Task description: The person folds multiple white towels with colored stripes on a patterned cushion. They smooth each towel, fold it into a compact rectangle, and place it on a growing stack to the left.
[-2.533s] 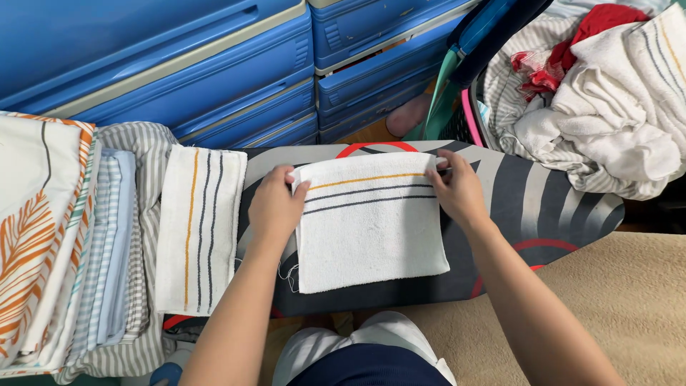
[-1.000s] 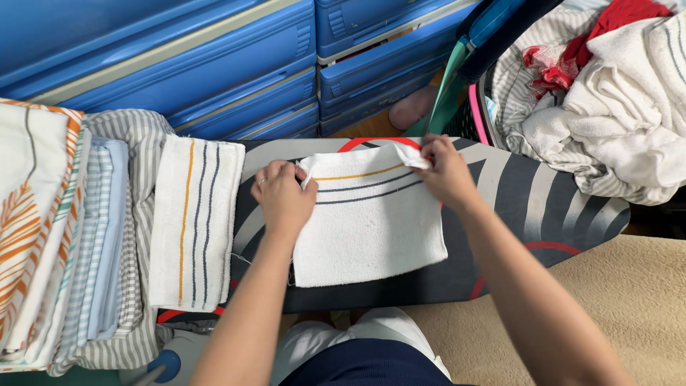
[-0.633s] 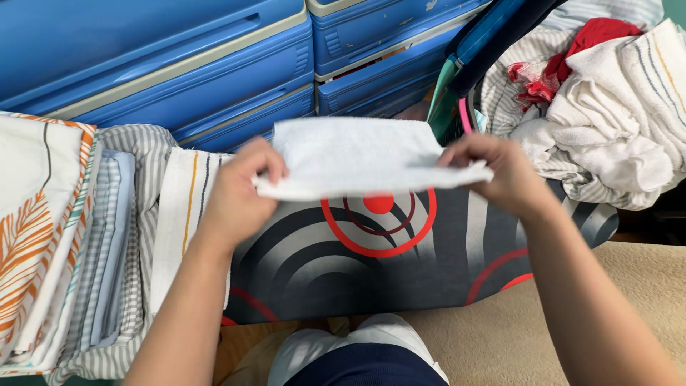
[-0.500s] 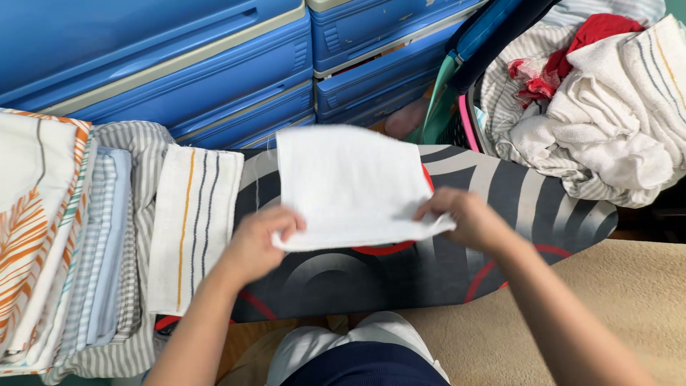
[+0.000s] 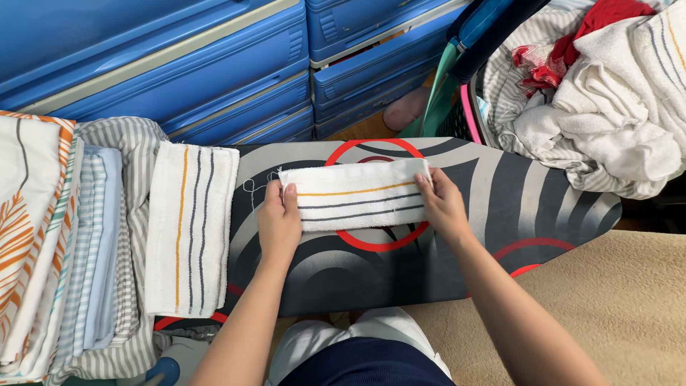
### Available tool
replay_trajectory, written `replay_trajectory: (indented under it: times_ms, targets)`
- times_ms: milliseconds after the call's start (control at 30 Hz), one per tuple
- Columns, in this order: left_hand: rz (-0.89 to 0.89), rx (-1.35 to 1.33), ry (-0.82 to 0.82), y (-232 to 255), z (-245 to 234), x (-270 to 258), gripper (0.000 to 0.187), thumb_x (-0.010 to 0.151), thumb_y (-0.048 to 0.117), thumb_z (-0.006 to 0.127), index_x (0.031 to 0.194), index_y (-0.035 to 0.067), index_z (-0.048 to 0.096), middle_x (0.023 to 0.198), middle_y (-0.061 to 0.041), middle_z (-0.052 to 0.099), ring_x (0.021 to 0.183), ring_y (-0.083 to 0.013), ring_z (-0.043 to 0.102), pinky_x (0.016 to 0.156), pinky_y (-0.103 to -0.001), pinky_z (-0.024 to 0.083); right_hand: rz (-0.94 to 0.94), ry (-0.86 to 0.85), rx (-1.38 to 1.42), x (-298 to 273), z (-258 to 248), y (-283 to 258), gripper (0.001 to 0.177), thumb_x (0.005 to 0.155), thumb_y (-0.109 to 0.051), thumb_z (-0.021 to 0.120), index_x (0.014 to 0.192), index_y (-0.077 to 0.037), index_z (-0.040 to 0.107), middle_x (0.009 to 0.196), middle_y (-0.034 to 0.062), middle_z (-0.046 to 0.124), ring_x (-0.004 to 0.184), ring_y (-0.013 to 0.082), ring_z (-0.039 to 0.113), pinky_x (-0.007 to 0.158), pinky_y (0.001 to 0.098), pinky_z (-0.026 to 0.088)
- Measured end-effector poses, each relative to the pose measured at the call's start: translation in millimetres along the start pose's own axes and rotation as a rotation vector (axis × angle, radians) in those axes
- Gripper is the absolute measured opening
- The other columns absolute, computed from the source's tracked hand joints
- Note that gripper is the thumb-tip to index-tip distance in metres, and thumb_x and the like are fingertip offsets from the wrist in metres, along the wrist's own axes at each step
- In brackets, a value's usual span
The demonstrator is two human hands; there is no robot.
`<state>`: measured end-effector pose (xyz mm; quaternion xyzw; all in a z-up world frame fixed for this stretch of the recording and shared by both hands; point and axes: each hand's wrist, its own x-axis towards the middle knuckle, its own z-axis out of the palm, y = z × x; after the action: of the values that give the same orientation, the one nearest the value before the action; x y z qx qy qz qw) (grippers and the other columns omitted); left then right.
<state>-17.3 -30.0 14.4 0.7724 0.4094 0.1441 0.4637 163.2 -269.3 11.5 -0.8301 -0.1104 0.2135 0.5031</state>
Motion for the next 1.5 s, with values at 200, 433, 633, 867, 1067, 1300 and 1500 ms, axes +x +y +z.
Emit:
replay_trajectory:
  times_ms: [200, 433, 633, 867, 1067, 1300, 1500]
  targets:
    - [0.035, 0.339, 0.040, 6, 2, 3, 0.027, 0.108, 0.030, 0.051, 0.108, 0.003, 0.055, 0.091, -0.019, 0.069, 0.081, -0.0383, 0.071, 0.068, -0.045, 0.055, 0.040, 0.169, -0.383, -4, 12, -22, 0.035, 0.099, -0.033, 0.064, 0.116, -0.003, 0.061, 0.091, 0.0134, 0.074, 0.078, 0.0249, 0.071, 0.072, 0.0369, 0.055]
    - [0.029, 0.512, 0.007, 7, -8, 12, 0.037, 0.095, 0.036, 0.066, 0.104, 0.001, 0.057, 0.108, -0.019, 0.063, 0.090, -0.0410, 0.070, 0.071, -0.049, 0.057, -0.010, -0.024, -0.501, -5, 11, -31, 0.039, 0.096, -0.032, 0.071, 0.123, -0.005, 0.062, 0.111, 0.0149, 0.071, 0.095, 0.0286, 0.071, 0.080, 0.0413, 0.056]
    - [-0.181, -0.189, 0.190, -10, -29, 1, 0.031, 0.101, 0.032, 0.066, 0.100, 0.003, 0.055, 0.089, -0.012, 0.058, 0.082, -0.0263, 0.057, 0.072, -0.038, 0.049, 0.097, -0.172, 0.164, 31, 16, -75, 0.032, 0.100, -0.023, 0.067, 0.123, -0.003, 0.057, 0.105, 0.0142, 0.072, 0.091, 0.0192, 0.072, 0.074, 0.0310, 0.060]
    - [-0.184, -0.618, 0.687, -43, -117, -64, 0.027, 0.102, 0.013, 0.067, 0.094, 0.007, 0.042, 0.083, 0.003, 0.040, 0.075, -0.0090, 0.037, 0.066, -0.024, 0.037, -0.211, -0.598, 0.112, 82, 139, -158, 0.028, 0.101, -0.010, 0.068, 0.120, -0.008, 0.047, 0.095, 0.0100, 0.071, 0.086, 0.0128, 0.067, 0.068, 0.0261, 0.053]
    - [0.012, -0.289, 0.860, -79, -144, -123, 0.013, 0.109, 0.001, 0.051, 0.101, 0.002, 0.061, 0.095, 0.000, 0.061, 0.090, -0.0095, 0.056, 0.087, -0.020, 0.046, -0.481, -0.844, 0.272, 76, 251, -208, 0.011, 0.105, -0.008, 0.065, 0.113, -0.005, 0.072, 0.104, 0.0049, 0.074, 0.091, 0.0074, 0.067, 0.083, 0.0247, 0.056]
    - [-0.302, -0.176, 0.619, -103, -130, -131, 0.052, 0.083, 0.001, 0.074, 0.133, 0.006, 0.063, 0.102, -0.008, 0.056, 0.079, -0.0155, 0.053, 0.065, -0.026, 0.051, -0.682, -0.785, -0.306, 63, 296, -179, 0.030, 0.090, -0.012, 0.075, 0.120, -0.016, 0.075, 0.107, 0.0085, 0.075, 0.089, 0.0157, 0.068, 0.083, 0.0339, 0.054]
    - [-0.312, -0.013, 0.571, -86, -144, -130, 0.059, 0.077, 0.008, 0.080, 0.133, 0.008, 0.061, 0.110, -0.014, 0.056, 0.086, -0.0256, 0.058, 0.075, -0.036, 0.054, -0.654, -0.692, -0.353, 63, 292, -172, 0.031, 0.089, -0.014, 0.077, 0.120, -0.017, 0.074, 0.121, 0.0119, 0.071, 0.104, 0.0269, 0.069, 0.096, 0.0390, 0.055]
